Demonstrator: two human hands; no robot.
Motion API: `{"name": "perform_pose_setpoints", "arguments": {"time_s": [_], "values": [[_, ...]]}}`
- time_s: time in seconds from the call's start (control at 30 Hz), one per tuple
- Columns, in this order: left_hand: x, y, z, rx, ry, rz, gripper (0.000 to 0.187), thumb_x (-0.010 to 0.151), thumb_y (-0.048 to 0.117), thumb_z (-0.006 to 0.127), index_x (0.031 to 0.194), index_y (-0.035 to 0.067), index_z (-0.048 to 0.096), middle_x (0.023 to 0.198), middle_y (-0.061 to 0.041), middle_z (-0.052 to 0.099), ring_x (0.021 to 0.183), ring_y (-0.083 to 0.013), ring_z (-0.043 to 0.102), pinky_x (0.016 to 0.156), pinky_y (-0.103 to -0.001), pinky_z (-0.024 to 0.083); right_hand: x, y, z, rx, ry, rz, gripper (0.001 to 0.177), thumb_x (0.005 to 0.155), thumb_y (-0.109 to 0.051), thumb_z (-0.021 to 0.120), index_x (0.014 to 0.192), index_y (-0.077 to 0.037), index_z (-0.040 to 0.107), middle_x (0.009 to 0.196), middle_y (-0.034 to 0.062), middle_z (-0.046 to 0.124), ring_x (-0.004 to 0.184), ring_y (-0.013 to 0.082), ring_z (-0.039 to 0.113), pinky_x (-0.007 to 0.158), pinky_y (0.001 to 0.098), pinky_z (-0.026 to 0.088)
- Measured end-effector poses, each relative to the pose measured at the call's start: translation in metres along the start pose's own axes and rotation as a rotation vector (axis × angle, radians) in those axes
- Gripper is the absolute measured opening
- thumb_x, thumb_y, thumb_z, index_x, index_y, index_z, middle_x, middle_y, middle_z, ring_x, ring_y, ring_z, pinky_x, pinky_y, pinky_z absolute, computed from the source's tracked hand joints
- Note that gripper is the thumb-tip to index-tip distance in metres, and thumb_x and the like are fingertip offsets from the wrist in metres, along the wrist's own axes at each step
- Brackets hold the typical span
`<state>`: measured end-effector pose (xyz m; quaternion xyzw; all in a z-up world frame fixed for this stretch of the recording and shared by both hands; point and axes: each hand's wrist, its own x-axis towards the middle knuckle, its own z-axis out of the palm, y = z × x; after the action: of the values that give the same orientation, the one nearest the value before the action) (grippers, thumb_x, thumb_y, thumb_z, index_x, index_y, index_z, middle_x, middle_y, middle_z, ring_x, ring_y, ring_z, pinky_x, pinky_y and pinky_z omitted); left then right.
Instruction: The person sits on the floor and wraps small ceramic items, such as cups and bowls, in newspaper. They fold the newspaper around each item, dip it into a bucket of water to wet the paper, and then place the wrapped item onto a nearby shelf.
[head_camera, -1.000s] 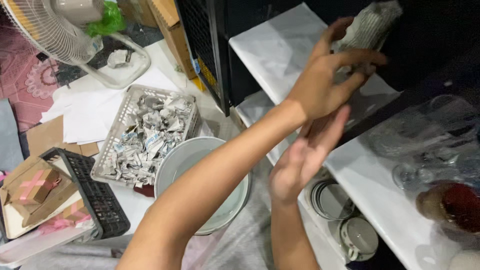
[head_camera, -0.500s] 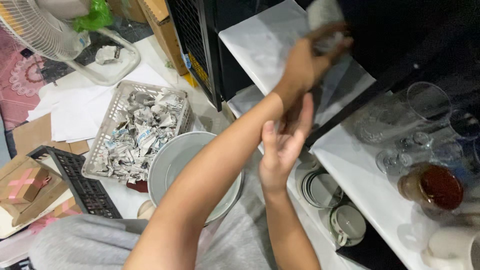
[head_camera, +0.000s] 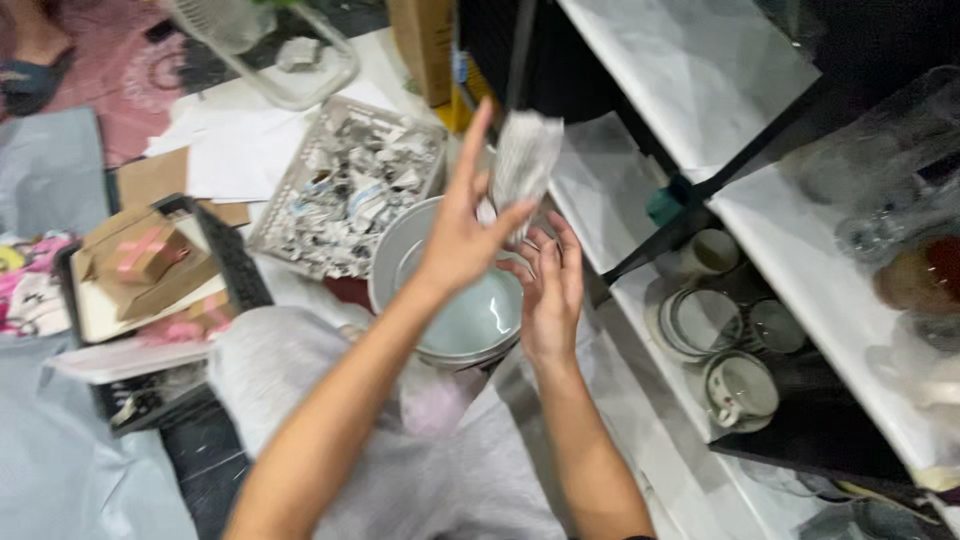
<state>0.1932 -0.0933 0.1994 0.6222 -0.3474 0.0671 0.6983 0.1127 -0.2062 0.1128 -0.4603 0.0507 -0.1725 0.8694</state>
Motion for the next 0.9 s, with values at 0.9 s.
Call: {"name": "perform_pose_setpoints", "arguments": {"time_s": [0.9], "values": [[-0.263, -0.047, -0.016, -0.59, 0.499, -0.917, 0.04, 0.094, 0.016, 0.073, 0.13, 0.002, 0.063, 0.107, -0.009, 0.072, 0.096, -0.0144, 0.066, 0.082, -0.029, 0.049, -0.103, 0.115, -0.093, 0.056, -0.418, 0.618, 0.048, 0.101, -0.02, 0.06, 0.143, -0.001, 0.05, 0.124, 0.0082, 0.067, 0.111, 0.0168, 0.066, 0.096, 0.0329, 0.055]]}}
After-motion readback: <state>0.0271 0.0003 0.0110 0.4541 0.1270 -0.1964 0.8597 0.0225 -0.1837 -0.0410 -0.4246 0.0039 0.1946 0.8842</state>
